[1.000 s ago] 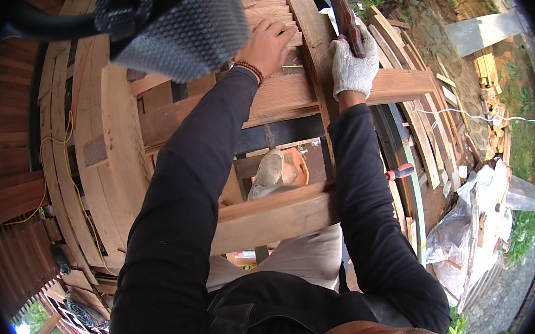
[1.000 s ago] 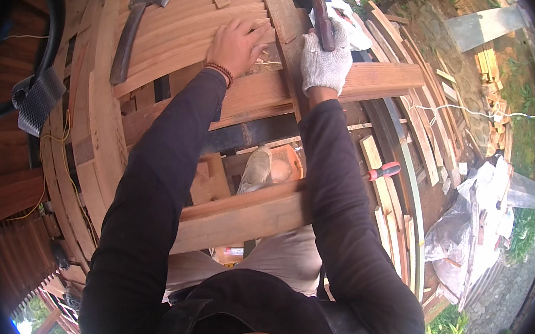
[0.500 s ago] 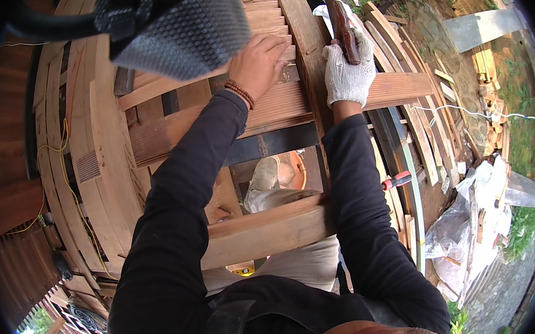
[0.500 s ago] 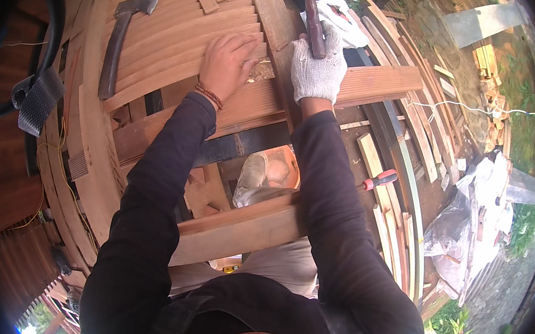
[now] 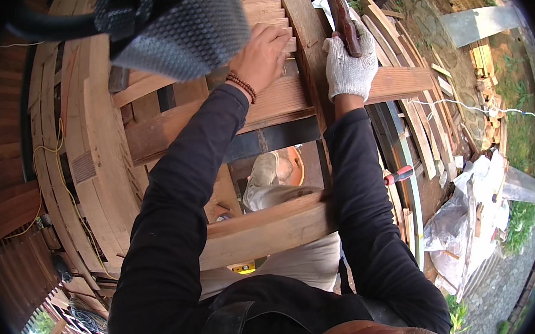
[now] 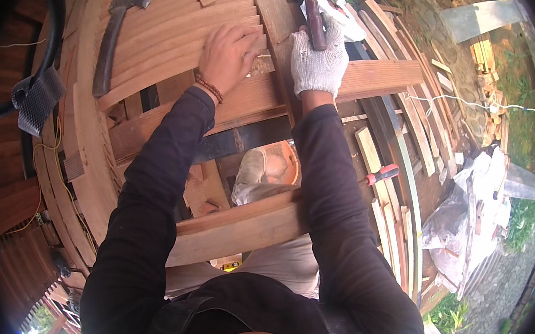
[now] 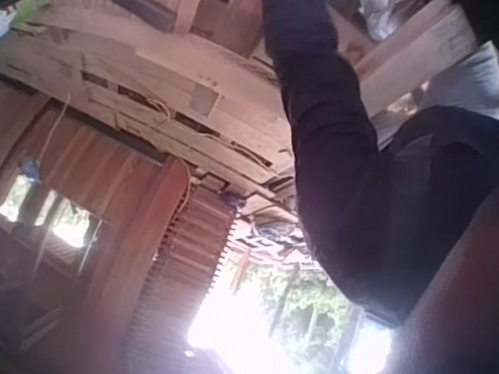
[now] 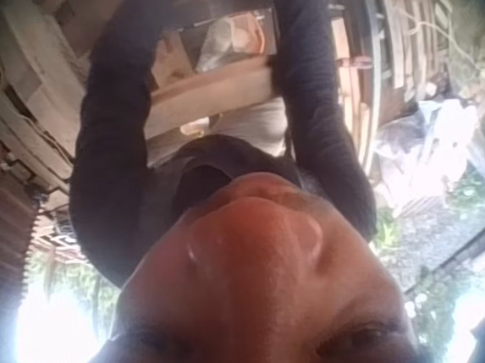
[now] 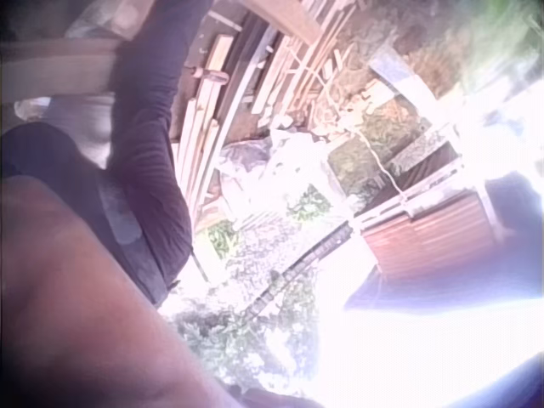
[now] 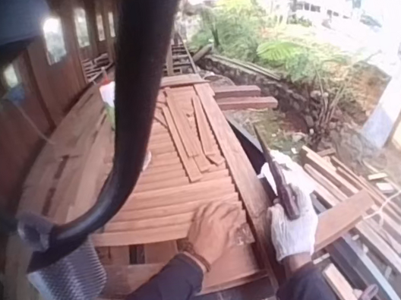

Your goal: The person assembles a wooden frame by repeatedly positioning planks, sawing them to length with a hand saw, and tapping them into place with a hammer. The person also uses a hand plane to smooth plank edges and adjusts the frame alignment during assembly.

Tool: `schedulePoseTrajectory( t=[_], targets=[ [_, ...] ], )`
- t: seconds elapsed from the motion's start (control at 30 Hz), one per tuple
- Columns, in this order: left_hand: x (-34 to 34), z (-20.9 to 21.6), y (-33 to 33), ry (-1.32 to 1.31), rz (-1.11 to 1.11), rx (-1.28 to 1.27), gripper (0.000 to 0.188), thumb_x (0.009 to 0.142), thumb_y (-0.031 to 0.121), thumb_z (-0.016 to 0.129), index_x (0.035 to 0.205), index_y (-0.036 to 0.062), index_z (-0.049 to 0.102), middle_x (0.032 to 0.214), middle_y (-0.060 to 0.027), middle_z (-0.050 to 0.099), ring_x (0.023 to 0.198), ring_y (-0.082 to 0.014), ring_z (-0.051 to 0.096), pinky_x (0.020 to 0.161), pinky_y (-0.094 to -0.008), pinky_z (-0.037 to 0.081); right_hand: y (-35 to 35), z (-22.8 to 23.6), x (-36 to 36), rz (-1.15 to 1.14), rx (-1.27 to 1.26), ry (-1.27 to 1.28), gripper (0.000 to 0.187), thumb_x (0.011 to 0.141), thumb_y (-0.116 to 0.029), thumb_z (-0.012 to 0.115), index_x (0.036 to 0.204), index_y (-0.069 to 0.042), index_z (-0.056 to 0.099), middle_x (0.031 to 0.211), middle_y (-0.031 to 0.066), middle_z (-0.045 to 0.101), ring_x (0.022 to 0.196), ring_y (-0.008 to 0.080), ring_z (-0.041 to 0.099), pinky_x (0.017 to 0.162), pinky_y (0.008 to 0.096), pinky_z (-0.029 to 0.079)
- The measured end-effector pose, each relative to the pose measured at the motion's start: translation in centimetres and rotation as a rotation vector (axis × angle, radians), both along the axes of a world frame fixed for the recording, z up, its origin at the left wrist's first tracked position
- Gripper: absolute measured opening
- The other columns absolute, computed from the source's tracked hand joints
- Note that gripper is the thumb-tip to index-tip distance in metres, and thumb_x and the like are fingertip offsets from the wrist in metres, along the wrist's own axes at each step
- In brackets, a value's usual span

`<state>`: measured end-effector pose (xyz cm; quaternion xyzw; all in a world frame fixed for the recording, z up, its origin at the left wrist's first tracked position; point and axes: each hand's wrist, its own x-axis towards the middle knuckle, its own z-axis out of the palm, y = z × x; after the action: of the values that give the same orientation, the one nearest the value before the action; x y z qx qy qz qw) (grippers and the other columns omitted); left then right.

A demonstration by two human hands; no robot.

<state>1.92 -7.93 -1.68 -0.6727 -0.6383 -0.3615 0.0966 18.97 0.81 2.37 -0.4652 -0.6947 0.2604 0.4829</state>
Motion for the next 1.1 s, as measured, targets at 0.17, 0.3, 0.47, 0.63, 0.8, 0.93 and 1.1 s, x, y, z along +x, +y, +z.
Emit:
schedulePoseTrajectory(
  t=[0.17,0.3,0.47,0.63,0.8,0.93,1.1],
  targets=[
    [0.0,-0.1,0.1,-0.043,-0.047,-0.026,0.039,0.081,0.011,0.079,0.119,0.006,0.075,0.116,-0.0043,0.07,0.114,-0.0279,0.061,0.101,-0.043,0.048,0.0,0.1,0.1,-0.03,-0.041,0.009,0.044,0.088,-0.013,0.079,0.129,-0.004,0.064,0.119,0.017,0.073,0.106,0.0324,0.072,0.096,0.0376,0.054],
    [0.0,-0.1,0.1,-0.014,-0.038,-0.031,0.04,0.081,0.012,0.079,0.12,0.006,0.075,0.116,-0.0042,0.07,0.114,-0.0273,0.061,0.099,-0.0429,0.049,0.2,0.0,0.1,-0.029,-0.034,0.029,0.044,0.088,-0.013,0.079,0.128,-0.004,0.064,0.119,0.0173,0.072,0.105,0.0317,0.073,0.095,0.0374,0.055],
    [0.4,0.1,-0.3,0.009,0.036,-0.012,0.039,0.083,0.018,0.082,0.12,0.0107,0.076,0.116,-0.0038,0.069,0.114,-0.0264,0.06,0.096,-0.0439,0.049,-0.3,0.8,0.0,-0.04,-0.064,-0.027,0.044,0.089,-0.014,0.079,0.129,-0.005,0.063,0.118,0.0172,0.074,0.106,0.0321,0.074,0.094,0.038,0.055],
    [-1.7,0.5,-4.7,-0.028,0.225,-0.142,0.038,0.083,0.024,0.083,0.12,0.0121,0.076,0.11,-0.0046,0.066,0.111,-0.0283,0.06,0.094,-0.0434,0.049,0.4,-0.3,0.2,-0.015,0.039,0.032,0.047,0.09,-0.019,0.077,0.132,-0.006,0.064,0.122,0.0176,0.074,0.111,0.0341,0.073,0.097,0.0391,0.055],
    [-2.9,0.1,-5.7,-0.081,0.192,-0.124,0.037,0.084,0.021,0.082,0.118,0.0075,0.076,0.102,-0.0108,0.062,0.102,-0.0327,0.058,0.09,-0.0447,0.049,-0.7,0.9,0.0,-0.019,-0.011,-0.022,0.047,0.089,-0.02,0.078,0.132,-0.005,0.063,0.12,0.0186,0.074,0.11,0.0356,0.072,0.096,0.04,0.055],
    [-3.5,0.5,-5.3,-0.069,0.094,-0.092,0.037,0.084,0.02,0.081,0.117,0.004,0.076,0.098,-0.0128,0.06,0.098,-0.0335,0.057,0.089,-0.045,0.048,-0.3,0.7,0.1,-0.044,0.0,-0.032,0.047,0.089,-0.021,0.078,0.13,-0.003,0.063,0.118,0.0196,0.074,0.107,0.0361,0.073,0.095,0.04,0.056],
    [-3.8,0.5,-5.2,-0.105,0.071,-0.134,0.038,0.083,0.018,0.082,0.117,0.0027,0.076,0.096,-0.013,0.059,0.095,-0.0332,0.056,0.087,-0.0441,0.048,-0.4,1.4,0.1,-0.047,-0.106,0.116,0.044,0.087,-0.012,0.079,0.127,-0.001,0.064,0.111,0.0154,0.074,0.098,0.0265,0.073,0.091,0.0358,0.055]
  ],
)
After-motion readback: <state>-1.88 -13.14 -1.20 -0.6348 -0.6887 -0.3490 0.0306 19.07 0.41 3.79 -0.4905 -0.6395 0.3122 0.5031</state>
